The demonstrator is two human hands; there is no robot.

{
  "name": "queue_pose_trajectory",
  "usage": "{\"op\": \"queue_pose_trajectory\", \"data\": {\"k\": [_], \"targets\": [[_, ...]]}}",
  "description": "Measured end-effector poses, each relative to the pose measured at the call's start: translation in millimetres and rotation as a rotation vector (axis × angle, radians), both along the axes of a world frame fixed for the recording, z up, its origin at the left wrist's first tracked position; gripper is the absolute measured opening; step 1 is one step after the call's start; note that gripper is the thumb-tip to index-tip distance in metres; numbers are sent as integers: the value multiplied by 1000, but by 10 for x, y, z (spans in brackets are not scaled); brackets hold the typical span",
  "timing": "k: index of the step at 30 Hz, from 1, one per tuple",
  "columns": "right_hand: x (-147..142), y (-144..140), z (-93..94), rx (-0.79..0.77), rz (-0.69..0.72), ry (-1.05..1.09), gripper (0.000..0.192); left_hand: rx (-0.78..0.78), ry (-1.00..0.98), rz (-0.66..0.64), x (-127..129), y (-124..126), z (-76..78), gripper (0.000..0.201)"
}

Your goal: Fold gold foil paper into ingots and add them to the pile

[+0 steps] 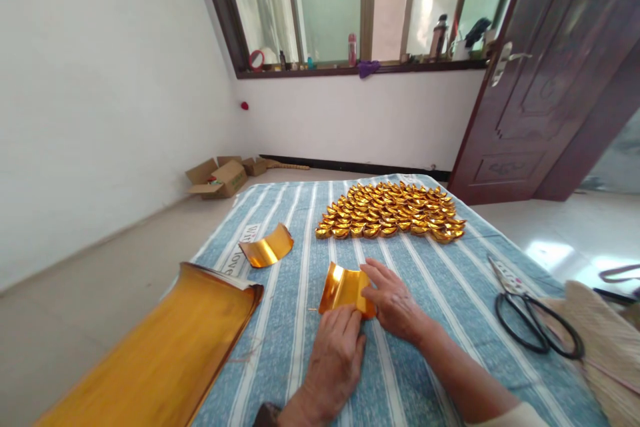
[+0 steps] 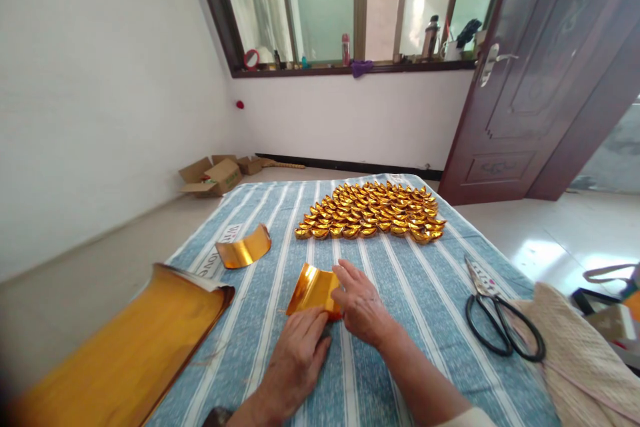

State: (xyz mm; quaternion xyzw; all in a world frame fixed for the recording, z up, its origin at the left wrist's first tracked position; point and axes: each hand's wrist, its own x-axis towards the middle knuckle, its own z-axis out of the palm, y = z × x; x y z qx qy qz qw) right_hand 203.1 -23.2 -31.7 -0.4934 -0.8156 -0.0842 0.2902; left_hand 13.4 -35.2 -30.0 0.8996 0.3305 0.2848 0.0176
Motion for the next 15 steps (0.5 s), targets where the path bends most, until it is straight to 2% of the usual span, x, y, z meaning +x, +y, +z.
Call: {"op": "queue_pose_trajectory", "data": {"k": [7,10,15], "targets": [[74,24,-24,16,10,23,24,88,46,111,-154,206,-81,38],[73,16,26,19,32,35,23,58,10,182,-206,303,-106,36],[46,-11,119,-29,88,36,18,14,-55,219,-249,400,-122,36]]}}
